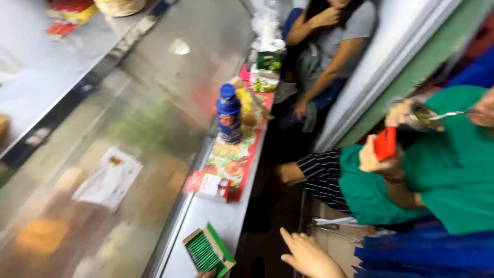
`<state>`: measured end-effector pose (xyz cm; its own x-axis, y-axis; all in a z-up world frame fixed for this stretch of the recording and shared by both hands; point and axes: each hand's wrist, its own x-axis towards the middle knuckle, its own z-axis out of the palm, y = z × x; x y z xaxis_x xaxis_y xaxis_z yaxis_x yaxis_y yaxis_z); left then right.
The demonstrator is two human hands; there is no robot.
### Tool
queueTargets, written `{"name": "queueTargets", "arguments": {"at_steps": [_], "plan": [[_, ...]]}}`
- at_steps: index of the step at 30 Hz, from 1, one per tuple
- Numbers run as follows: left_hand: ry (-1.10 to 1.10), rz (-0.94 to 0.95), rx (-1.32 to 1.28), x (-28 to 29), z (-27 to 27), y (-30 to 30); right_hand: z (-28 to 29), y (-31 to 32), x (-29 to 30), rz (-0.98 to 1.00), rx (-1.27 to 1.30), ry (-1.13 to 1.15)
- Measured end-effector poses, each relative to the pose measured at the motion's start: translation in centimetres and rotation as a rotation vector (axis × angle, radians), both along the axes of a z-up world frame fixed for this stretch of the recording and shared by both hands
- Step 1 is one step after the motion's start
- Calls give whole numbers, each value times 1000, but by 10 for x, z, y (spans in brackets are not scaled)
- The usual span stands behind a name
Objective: Organizing small green and red boxes on a counter and placing them into a larger container
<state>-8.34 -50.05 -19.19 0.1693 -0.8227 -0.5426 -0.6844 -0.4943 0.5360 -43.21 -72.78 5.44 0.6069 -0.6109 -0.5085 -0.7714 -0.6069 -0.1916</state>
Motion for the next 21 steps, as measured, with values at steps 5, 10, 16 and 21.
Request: {"name": "queueTargets", "arguments": {"at_steps": [5,10,16,21], "plan": [[-141,76,-374,-40,181,0,-22,45,30,201,410,-110],[-378,188,-599,-39,232,-6,-61,60,32,333,435,18],[-493,63,-589,-24,219,-36,-62,65,19,235,514,117],[-614,12,-477,-22,211,-42,-53,68,11,159,535,68]]}}
